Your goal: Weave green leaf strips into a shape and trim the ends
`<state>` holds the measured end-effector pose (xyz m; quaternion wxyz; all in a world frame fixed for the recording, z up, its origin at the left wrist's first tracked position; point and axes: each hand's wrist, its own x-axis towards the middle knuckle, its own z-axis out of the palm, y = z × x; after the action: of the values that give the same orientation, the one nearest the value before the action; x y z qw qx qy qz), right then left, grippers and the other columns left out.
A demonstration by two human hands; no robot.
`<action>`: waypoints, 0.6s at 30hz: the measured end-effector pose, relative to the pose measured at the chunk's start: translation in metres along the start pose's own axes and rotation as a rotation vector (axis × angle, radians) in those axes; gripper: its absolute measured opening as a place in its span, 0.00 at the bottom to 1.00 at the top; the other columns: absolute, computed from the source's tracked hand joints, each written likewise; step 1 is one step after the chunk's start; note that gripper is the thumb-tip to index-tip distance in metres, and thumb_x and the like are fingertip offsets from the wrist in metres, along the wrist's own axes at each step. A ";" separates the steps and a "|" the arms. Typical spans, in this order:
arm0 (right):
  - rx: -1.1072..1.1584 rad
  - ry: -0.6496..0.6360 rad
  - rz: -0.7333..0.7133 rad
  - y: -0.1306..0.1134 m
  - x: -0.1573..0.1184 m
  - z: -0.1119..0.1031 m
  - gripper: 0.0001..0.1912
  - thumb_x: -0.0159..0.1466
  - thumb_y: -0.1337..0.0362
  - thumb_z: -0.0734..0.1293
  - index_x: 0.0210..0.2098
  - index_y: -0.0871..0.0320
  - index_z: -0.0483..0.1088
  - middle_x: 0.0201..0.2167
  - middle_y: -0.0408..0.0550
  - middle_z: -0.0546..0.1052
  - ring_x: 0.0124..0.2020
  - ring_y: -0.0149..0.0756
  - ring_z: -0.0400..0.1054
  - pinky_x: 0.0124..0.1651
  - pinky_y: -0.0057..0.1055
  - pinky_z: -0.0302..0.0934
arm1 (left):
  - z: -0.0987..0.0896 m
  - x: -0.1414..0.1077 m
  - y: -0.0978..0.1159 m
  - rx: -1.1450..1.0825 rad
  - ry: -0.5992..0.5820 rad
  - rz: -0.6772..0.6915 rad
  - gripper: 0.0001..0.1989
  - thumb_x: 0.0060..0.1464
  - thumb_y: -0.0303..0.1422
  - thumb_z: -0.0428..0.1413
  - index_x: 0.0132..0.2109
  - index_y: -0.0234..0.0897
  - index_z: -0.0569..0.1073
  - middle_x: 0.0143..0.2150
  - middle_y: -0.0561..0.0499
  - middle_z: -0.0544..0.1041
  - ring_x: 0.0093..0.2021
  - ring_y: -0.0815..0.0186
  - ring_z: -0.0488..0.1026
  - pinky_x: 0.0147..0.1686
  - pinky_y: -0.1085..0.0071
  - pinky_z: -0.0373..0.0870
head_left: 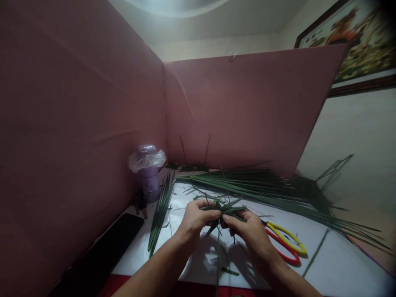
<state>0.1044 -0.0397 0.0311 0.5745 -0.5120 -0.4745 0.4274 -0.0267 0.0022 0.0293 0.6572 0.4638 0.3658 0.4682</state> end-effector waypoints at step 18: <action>0.024 -0.025 -0.015 0.003 0.000 -0.001 0.07 0.48 0.63 0.68 0.23 0.62 0.71 0.18 0.43 0.71 0.20 0.30 0.59 0.23 0.26 0.52 | 0.001 0.001 -0.002 -0.009 0.007 -0.038 0.18 0.31 0.31 0.65 0.33 0.32 0.71 0.22 0.50 0.74 0.23 0.66 0.70 0.26 0.72 0.58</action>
<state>0.1056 -0.0401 0.0279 0.5778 -0.4962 -0.4803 0.4349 -0.0253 0.0026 0.0271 0.6667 0.4521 0.3749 0.4589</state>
